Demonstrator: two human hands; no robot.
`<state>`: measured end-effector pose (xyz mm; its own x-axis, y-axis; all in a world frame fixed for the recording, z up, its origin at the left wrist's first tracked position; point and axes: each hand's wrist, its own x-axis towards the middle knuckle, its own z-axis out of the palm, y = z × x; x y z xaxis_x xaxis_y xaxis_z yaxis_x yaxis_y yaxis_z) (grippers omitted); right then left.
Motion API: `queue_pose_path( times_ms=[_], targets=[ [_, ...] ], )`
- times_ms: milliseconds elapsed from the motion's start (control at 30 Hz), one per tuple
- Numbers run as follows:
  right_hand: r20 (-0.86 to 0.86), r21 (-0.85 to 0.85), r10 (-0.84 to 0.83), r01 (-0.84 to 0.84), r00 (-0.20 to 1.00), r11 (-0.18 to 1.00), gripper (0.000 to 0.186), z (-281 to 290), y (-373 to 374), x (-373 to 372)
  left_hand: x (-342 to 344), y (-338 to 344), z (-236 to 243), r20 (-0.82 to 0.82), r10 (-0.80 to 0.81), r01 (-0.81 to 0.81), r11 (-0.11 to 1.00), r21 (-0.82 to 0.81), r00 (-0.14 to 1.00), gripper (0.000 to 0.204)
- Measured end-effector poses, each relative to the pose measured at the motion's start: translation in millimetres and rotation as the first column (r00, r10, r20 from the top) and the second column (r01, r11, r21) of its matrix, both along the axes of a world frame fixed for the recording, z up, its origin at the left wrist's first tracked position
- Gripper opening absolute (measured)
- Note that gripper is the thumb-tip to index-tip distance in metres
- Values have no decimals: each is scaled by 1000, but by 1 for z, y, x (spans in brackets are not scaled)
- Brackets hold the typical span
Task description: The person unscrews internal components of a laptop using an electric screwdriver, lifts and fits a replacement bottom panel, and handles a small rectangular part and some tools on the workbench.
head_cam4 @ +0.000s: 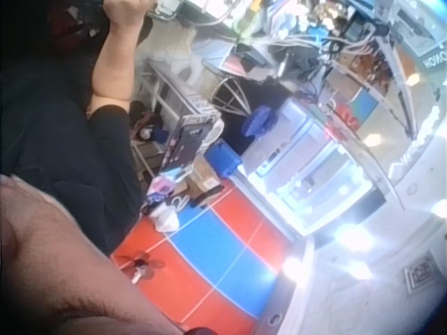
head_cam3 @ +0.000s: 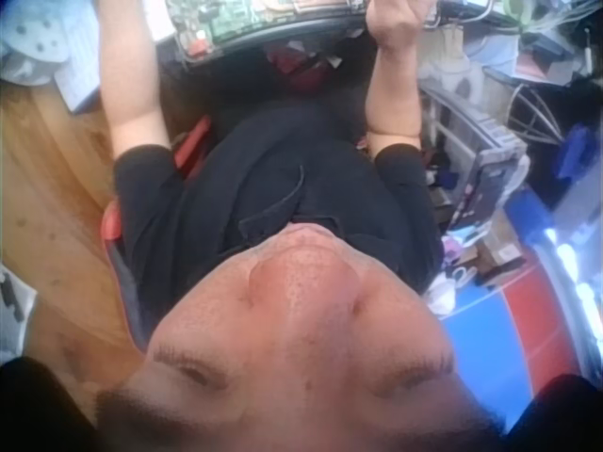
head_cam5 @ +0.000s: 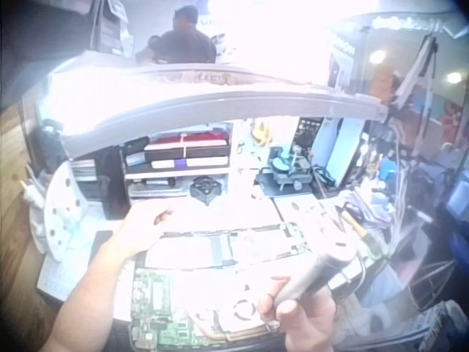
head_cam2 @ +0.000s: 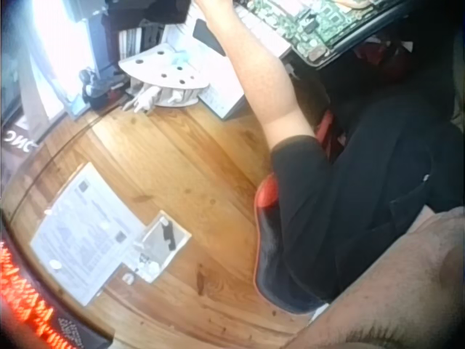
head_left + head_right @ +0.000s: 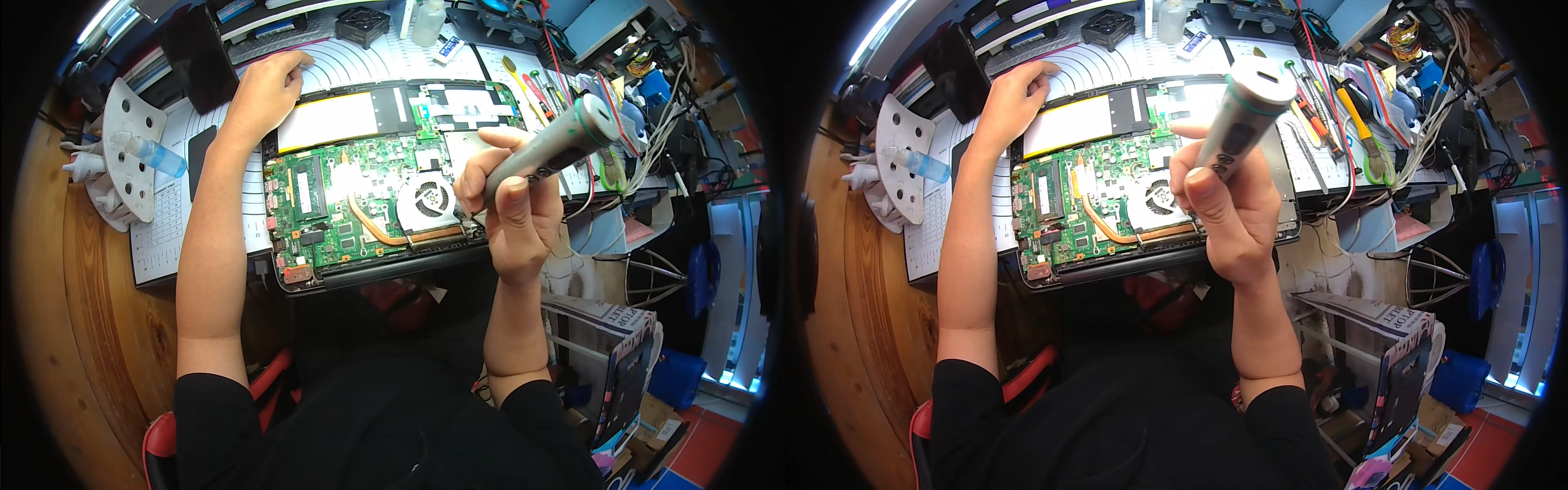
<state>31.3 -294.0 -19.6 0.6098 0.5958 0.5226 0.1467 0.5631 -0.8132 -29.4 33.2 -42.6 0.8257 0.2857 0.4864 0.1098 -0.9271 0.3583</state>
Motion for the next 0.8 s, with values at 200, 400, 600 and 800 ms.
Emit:
queue_pose_path(
  times_ms=[200,400,600,800],
  targets=[
    [79,-117,12,-3,997,993,52,0,-1,-1,-1,1,-1,20,-6,6,1000,0,1000,30],
    [60,-78,-6,10,998,997,51,-3,0,-3,0,2,-3,26,-8,8,1000,12,1000,30],
    [55,-52,-33,36,998,998,53,-7,0,-2,-1,0,-1,22,-4,5,1000,-18,1000,29],
    [49,-36,-50,51,998,998,55,-8,2,-2,0,-2,1,6,11,-11,1000,-21,1000,28]
  ],
)
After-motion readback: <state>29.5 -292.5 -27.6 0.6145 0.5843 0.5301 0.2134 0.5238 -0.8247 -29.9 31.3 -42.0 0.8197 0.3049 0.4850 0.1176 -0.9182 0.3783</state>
